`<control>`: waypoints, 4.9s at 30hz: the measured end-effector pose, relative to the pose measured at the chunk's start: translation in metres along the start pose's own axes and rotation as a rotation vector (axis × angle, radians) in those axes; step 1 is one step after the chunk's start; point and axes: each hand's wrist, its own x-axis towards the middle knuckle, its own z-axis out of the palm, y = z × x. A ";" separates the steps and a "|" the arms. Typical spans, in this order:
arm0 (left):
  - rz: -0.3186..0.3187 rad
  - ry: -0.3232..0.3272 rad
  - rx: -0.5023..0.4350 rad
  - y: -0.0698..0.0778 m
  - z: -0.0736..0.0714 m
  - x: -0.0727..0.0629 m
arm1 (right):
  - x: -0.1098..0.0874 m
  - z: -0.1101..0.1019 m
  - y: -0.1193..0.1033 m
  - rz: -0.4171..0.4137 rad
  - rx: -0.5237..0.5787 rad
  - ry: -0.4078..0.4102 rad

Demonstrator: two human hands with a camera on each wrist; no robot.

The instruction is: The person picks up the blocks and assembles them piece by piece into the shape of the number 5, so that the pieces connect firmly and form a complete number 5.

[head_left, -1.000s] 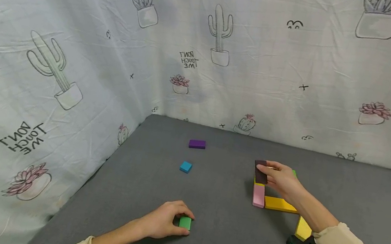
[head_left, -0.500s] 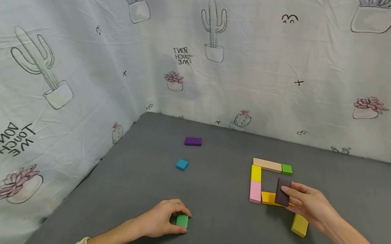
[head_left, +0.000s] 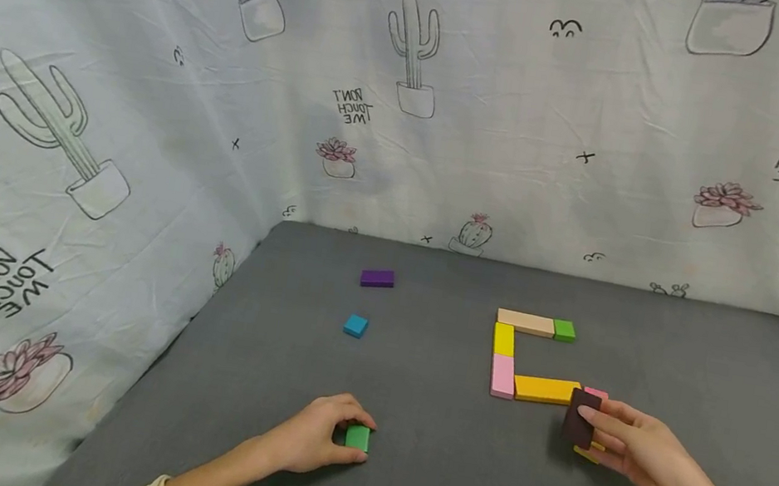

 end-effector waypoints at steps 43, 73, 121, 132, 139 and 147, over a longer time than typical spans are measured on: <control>0.029 0.001 -0.029 0.003 -0.002 0.000 | -0.023 0.016 0.033 0.215 -0.080 0.285; -0.005 -0.006 -0.008 0.005 -0.002 -0.001 | -0.023 0.020 0.030 0.225 -0.244 0.342; 0.012 -0.009 -0.022 0.001 -0.003 -0.001 | 0.051 0.036 -0.058 -0.266 -0.276 -0.007; 0.006 -0.017 -0.044 -0.001 -0.002 -0.003 | 0.081 0.075 -0.077 -0.230 -0.173 -0.067; -0.006 -0.025 -0.031 -0.002 -0.002 -0.003 | 0.104 0.095 -0.086 -0.212 -0.112 -0.035; -0.016 -0.020 -0.022 -0.003 -0.003 -0.003 | 0.131 0.116 -0.090 -0.204 -0.066 -0.054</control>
